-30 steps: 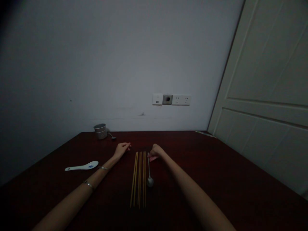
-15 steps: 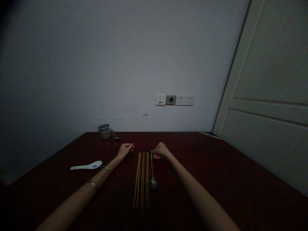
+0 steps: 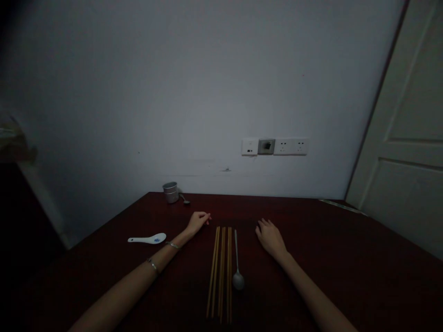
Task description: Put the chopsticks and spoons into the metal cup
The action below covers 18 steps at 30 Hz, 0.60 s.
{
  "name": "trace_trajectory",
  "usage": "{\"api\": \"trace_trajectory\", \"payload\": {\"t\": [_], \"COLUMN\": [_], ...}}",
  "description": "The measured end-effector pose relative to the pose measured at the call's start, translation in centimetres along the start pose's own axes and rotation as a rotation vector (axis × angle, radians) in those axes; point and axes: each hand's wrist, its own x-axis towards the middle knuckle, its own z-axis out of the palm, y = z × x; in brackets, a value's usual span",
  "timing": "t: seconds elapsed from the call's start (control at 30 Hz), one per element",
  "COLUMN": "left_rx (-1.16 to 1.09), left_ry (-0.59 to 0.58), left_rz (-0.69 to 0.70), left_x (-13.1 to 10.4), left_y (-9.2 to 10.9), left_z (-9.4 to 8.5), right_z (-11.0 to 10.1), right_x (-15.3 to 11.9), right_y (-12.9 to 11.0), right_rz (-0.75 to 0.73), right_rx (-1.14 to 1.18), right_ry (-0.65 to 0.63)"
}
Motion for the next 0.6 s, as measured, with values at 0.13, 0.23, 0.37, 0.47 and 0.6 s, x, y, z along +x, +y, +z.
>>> {"api": "trace_trajectory", "payload": {"t": [0.13, 0.23, 0.37, 0.47, 0.6], "left_rx": [-0.051, -0.102, 0.092, 0.27, 0.42], "left_ry": [-0.002, -0.03, 0.019, 0.037, -0.004], "left_rz": [-0.026, -0.084, -0.127, -0.186, -0.201], "left_x": [-0.3, 0.4, 3.7, 7.1, 10.8], "left_y": [0.5, 1.4, 3.2, 4.0, 3.1], "left_z": [0.2, -0.5, -3.7, -7.2, -10.9], "right_z": [0.6, 1.1, 1.8, 2.3, 2.7], "right_x": [0.0, 0.0, 0.0, 0.0, 0.0], "right_y": [0.2, 0.5, 0.8, 1.0, 1.0], "right_rz": [-0.044, -0.066, -0.08, -0.079, -0.03], "right_rx": [-0.019, -0.019, 0.001, 0.012, 0.007], "right_ry": [0.023, 0.04, 0.081, 0.106, 0.095]}}
